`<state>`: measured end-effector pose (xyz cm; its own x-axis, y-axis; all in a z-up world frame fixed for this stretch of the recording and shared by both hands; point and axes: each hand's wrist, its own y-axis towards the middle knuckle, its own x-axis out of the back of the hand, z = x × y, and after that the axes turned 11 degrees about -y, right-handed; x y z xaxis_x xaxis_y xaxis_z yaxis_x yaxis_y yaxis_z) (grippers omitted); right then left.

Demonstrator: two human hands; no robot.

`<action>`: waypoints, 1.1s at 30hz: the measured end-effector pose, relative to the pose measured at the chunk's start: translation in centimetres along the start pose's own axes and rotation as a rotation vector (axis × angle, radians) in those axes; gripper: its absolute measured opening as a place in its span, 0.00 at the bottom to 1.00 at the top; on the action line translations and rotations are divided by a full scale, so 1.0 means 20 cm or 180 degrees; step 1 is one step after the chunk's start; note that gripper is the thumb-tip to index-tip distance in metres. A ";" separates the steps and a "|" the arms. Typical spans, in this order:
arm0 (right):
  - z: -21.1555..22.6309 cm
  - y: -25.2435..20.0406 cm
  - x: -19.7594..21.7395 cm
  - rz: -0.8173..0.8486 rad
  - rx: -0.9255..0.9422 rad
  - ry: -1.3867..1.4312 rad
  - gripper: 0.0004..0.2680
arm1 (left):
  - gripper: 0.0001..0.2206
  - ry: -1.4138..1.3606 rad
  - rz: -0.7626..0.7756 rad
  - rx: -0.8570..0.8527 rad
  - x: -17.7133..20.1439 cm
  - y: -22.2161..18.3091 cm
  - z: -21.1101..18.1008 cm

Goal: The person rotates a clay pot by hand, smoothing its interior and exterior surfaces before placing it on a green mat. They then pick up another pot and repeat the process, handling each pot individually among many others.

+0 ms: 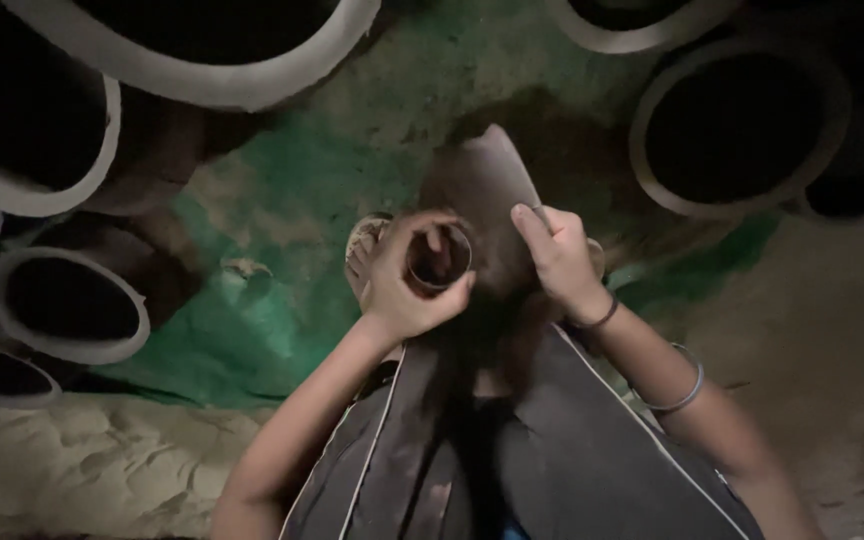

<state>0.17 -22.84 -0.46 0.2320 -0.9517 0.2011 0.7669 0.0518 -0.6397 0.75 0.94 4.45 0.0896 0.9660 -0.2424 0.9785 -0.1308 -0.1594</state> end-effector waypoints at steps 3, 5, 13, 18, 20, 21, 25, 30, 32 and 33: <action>-0.05 0.00 -0.01 0.0140 0.0100 0.0139 0.13 | 0.25 0.0475 0.0160 0.0074 0.01 0.02 -0.03; -0.04 0.00 -0.02 0.0156 -0.0038 0.0141 0.14 | 0.26 0.0728 0.0158 -0.0059 0.01 0.02 -0.03; -0.02 0.02 -0.01 0.0275 0.0088 0.0122 0.15 | 0.25 0.1370 0.0134 -0.0151 0.02 0.05 -0.06; -0.01 0.02 -0.03 0.0137 0.0014 -0.0147 0.14 | 0.25 0.1325 0.0109 -0.0128 0.01 0.05 -0.03; 0.00 0.01 -0.04 0.0167 0.0008 -0.0071 0.13 | 0.26 0.1407 0.0158 -0.0148 0.00 0.05 -0.04; 0.02 0.04 -0.03 0.0198 0.0037 -0.0003 0.12 | 0.27 0.1498 0.0195 -0.0201 0.00 0.08 -0.04; -0.04 0.03 -0.03 0.0127 0.0099 -0.0166 0.14 | 0.27 0.1441 0.0235 0.0153 -0.03 0.10 -0.07; -0.04 0.04 -0.03 0.0135 0.0152 -0.0296 0.15 | 0.26 0.1777 0.0333 -0.0226 -0.07 0.16 -0.05; -0.04 0.03 -0.03 0.0127 0.0209 -0.0331 0.14 | 0.26 0.1614 0.0365 -0.0314 -0.08 0.17 -0.01; -0.04 0.03 -0.03 0.0123 0.0267 -0.0361 0.14 | 0.26 0.1455 0.0394 -0.0401 -0.08 0.17 0.01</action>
<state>0.02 -22.40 -1.56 0.3249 -0.9084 0.2632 0.8023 0.1173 -0.5853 3.99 -1.03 4.12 0.2516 0.9475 0.1973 0.9677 -0.2502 -0.0322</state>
